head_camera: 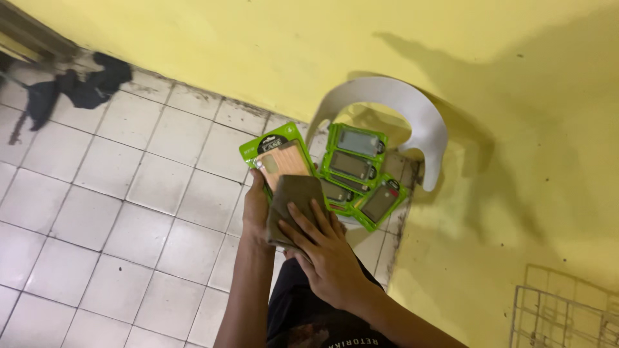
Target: The person repeatedly picks up packaged phone cases from a white plastic chair, wipes each package with a cloth, and hangs them on a wall-mounted wire grid. The person handles the cases one at a time, using a cloth to wipe the plastic packaging before placing them on the display rack.
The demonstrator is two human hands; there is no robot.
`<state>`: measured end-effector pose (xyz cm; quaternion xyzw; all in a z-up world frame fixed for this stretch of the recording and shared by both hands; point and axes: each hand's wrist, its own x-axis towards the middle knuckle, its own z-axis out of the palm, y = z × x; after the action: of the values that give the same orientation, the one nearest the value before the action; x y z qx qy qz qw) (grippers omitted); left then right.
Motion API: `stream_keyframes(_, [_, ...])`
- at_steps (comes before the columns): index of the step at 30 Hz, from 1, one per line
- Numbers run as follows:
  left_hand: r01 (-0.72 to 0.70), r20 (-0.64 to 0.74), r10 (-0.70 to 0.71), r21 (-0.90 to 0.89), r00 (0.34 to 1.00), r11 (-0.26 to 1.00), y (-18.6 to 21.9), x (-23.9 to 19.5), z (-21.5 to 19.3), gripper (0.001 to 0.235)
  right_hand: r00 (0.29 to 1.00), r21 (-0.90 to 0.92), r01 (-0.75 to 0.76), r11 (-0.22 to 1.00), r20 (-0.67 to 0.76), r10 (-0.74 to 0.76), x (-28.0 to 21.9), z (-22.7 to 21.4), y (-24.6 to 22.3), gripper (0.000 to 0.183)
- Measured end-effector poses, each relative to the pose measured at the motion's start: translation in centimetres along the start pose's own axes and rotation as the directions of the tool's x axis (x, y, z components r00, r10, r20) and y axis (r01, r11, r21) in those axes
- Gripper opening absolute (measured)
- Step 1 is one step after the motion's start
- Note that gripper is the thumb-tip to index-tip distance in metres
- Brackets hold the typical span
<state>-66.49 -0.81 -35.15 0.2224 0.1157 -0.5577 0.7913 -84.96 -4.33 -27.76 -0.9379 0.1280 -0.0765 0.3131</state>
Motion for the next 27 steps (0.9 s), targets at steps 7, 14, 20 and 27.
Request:
stream_keyframes(7, [-0.002,-0.207,0.062,0.279,0.976,0.960,-4.1,8.6,-2.1,0.067,0.412,0.377,-0.886,0.269,0.379,0.829,-3.1,1.6,18.8,0.055])
stream_keyframes(14, [0.165,-0.308,-0.045,0.377,0.950,0.911,-8.4,15.0,-6.3,0.068,0.763,0.418,-0.543,0.728,-0.117,0.636,3.3,7.9,36.9,0.054])
stream_keyframes(20, [0.229,-0.388,-0.113,0.265,0.914,0.937,-11.2,16.7,-8.4,0.068,0.813,0.037,-0.579,0.814,-0.045,0.580,7.4,15.1,44.8,0.053])
stream_keyframes(27, [0.180,-0.416,-0.050,0.280,0.908,0.943,-11.6,16.3,-9.1,0.067,0.794,-0.335,-0.434,0.837,0.297,0.530,6.9,18.0,44.8,0.089])
